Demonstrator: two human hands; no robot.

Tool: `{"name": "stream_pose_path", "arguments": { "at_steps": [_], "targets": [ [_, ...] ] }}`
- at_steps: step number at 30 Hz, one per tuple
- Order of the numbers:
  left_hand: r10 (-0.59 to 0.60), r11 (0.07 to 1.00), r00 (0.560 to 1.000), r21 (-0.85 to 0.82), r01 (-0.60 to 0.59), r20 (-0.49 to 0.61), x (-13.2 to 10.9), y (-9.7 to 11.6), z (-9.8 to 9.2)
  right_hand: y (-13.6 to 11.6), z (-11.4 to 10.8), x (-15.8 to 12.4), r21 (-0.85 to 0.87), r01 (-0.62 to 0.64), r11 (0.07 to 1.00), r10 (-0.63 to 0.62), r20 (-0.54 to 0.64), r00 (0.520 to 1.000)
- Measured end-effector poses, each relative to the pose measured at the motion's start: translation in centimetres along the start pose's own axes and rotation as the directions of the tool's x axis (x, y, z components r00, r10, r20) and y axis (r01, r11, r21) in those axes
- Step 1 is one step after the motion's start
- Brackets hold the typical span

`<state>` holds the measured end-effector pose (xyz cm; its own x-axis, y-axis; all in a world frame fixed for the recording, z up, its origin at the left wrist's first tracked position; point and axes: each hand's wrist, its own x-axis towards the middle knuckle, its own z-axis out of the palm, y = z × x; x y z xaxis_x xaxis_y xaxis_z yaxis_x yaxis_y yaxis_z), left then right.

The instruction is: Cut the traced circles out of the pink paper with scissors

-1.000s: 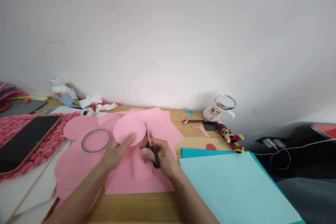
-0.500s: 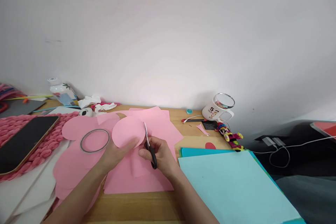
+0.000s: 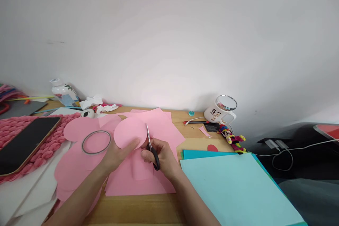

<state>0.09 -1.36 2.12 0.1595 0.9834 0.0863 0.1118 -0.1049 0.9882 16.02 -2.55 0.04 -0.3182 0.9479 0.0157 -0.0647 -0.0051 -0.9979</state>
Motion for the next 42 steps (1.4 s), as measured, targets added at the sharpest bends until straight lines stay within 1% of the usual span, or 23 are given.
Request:
{"name": "stream_pose_path", "arguments": {
  "at_steps": [5,12,23,32,37,42],
  "targets": [
    [-0.023,0.999,0.999,0.049,0.024,-0.023,0.0,-0.3,-0.1,0.3,-0.1,0.1,0.016,0.003,1.000,-0.003,0.006,1.000],
    [-0.043,0.998,0.998,0.034,0.044,-0.035,0.1,-0.4,-0.1,0.5,-0.1,0.1,0.054,-0.010,0.999,0.010,0.007,1.000],
    [-0.001,1.000,0.998,-0.011,0.000,-0.066,0.4,-0.7,-0.1,0.9,-0.4,0.1,0.083,-0.010,0.997,0.008,0.017,1.000],
    [-0.013,1.000,0.998,-0.023,0.012,-0.063,0.4,-1.2,-0.2,1.0,-0.3,0.0,0.101,-0.003,0.995,0.001,0.020,1.000],
    [-0.003,1.000,0.995,-0.006,0.002,-0.097,0.4,-1.5,-0.3,1.1,-0.3,0.1,0.093,0.004,0.996,-0.006,0.018,1.000],
    [-0.011,1.000,0.995,0.021,0.013,-0.099,0.4,-1.5,-0.3,1.1,-0.3,0.0,0.087,0.010,0.996,-0.012,0.026,1.000]
  ]
}}
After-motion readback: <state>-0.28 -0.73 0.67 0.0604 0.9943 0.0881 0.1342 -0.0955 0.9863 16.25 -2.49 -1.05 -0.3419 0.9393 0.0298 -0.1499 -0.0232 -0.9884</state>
